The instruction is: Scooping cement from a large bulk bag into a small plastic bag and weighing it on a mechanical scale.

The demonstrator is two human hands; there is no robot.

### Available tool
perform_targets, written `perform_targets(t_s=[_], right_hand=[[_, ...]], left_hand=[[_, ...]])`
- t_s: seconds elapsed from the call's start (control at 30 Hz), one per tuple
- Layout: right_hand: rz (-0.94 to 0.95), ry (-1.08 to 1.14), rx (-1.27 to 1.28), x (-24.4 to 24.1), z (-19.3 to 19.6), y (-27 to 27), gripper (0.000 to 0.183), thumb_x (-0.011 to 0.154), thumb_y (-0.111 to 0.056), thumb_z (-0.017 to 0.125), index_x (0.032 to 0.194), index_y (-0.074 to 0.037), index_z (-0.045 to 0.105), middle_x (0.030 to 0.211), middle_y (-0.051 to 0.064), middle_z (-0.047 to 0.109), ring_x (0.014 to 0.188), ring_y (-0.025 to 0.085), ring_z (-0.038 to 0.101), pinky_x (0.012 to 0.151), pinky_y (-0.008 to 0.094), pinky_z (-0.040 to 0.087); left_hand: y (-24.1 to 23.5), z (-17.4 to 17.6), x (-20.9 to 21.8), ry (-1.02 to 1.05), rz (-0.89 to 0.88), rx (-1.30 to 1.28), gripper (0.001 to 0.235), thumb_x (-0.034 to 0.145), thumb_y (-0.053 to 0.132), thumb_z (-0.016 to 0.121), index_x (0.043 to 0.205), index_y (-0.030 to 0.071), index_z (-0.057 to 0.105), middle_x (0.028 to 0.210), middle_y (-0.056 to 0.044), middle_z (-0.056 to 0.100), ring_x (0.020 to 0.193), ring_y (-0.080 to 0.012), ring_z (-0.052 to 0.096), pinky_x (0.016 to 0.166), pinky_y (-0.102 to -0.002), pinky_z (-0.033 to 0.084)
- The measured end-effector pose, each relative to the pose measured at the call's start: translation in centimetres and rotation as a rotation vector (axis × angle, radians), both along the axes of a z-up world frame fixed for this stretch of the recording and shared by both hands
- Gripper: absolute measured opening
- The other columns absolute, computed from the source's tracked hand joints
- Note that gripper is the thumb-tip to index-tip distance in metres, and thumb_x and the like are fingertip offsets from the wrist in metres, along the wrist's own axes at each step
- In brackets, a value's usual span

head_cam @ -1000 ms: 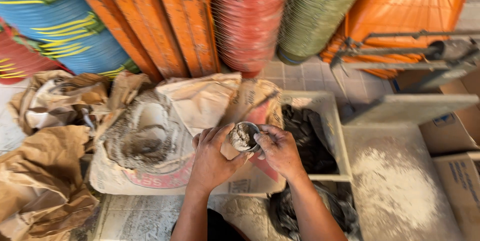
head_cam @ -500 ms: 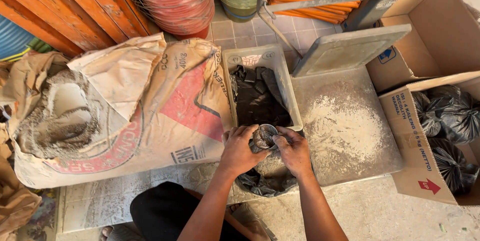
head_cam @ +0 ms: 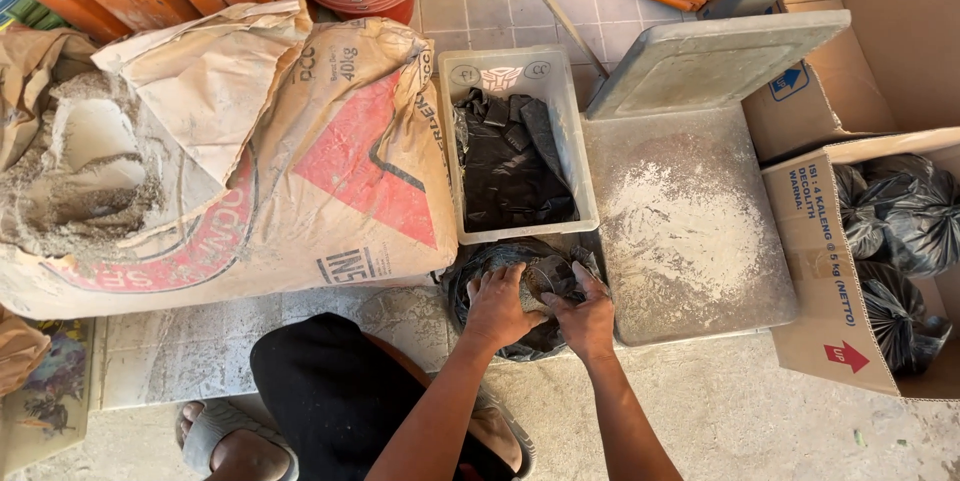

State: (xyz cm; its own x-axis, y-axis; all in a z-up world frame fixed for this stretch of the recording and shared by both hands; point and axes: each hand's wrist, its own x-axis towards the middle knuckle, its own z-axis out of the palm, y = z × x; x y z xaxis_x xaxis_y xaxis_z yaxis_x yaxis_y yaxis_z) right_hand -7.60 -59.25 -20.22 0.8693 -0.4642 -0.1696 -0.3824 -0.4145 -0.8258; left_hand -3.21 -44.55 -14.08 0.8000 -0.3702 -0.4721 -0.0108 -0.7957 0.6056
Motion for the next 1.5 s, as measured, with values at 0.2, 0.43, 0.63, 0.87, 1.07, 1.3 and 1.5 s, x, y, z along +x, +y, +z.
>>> perform_targets(t_s=[0.2,0.43,0.63,0.87,1.07,1.3,1.5], right_hand=[[0.257,-0.465,-0.585,-1.0,-4.3,0.1,0.065,0.055,-0.014,0.079,0.115,-0.005,0.057,0.101,0.014,0.055,0.094,0.034,0.057,0.081,0.042,0.050],[0.299,-0.607,-0.714,-0.9,-6.1,0.9,0.059,0.057,-0.003,0.068,0.113,-0.009,0.052,0.107,0.010,0.049,0.099,0.029,0.051,0.084,0.040,0.045],[0.230,-0.666,-0.730,-0.5,-4.8,0.9,0.047,0.051,0.000,0.061,0.096,-0.010,0.051,0.100,0.007,0.048,0.090,0.029,0.052,0.076,0.041,0.045],[0.213,-0.665,-0.698,-0.2,-3.9,1.3,0.047,0.049,-0.001,0.062,0.094,-0.009,0.050,0.100,0.007,0.049,0.089,0.029,0.053,0.075,0.042,0.044],[0.192,-0.665,-0.672,0.0,-2.8,2.1,0.049,0.047,-0.002,0.065,0.094,-0.009,0.051,0.099,0.009,0.050,0.086,0.030,0.054,0.075,0.042,0.044],[0.210,-0.671,-0.635,-0.1,-2.3,2.4,0.049,0.046,-0.001,0.065,0.093,-0.008,0.052,0.098,0.010,0.051,0.087,0.031,0.054,0.075,0.042,0.045],[0.210,-0.664,-0.599,-0.3,-1.9,2.4,0.050,0.046,-0.002,0.065,0.093,-0.009,0.051,0.098,0.009,0.051,0.086,0.031,0.055,0.075,0.042,0.044]], left_hand=[[0.1,-3.6,-0.7,0.057,0.009,0.013,0.072,0.078,0.029,0.065,0.135,0.011,0.025,0.131,-0.015,0.036,0.125,-0.0352,0.033,0.105,-0.052,0.027],[0.7,-4.2,-0.4,0.088,0.040,-0.017,0.072,0.080,0.026,0.063,0.137,0.011,0.022,0.134,-0.016,0.030,0.125,-0.0417,0.030,0.106,-0.055,0.028],[1.0,-4.1,0.1,0.088,0.038,-0.041,0.070,0.080,0.023,0.062,0.136,0.009,0.023,0.133,-0.018,0.030,0.126,-0.0431,0.028,0.105,-0.056,0.028],[0.9,-3.8,0.2,0.065,0.041,-0.070,0.066,0.081,0.021,0.060,0.136,0.010,0.024,0.133,-0.017,0.032,0.125,-0.0449,0.028,0.105,-0.060,0.027],[0.5,-4.1,0.0,0.042,0.034,-0.067,0.063,0.082,0.021,0.059,0.135,0.009,0.027,0.131,-0.017,0.035,0.125,-0.0421,0.030,0.104,-0.058,0.028],[1.2,-3.1,0.1,0.004,0.024,-0.058,0.063,0.083,0.019,0.057,0.136,0.010,0.025,0.130,-0.016,0.036,0.124,-0.0408,0.032,0.104,-0.057,0.029],[1.3,-3.0,-0.1,-0.005,0.025,-0.066,0.063,0.082,0.020,0.057,0.136,0.012,0.025,0.130,-0.016,0.036,0.124,-0.0399,0.033,0.104,-0.057,0.029]])
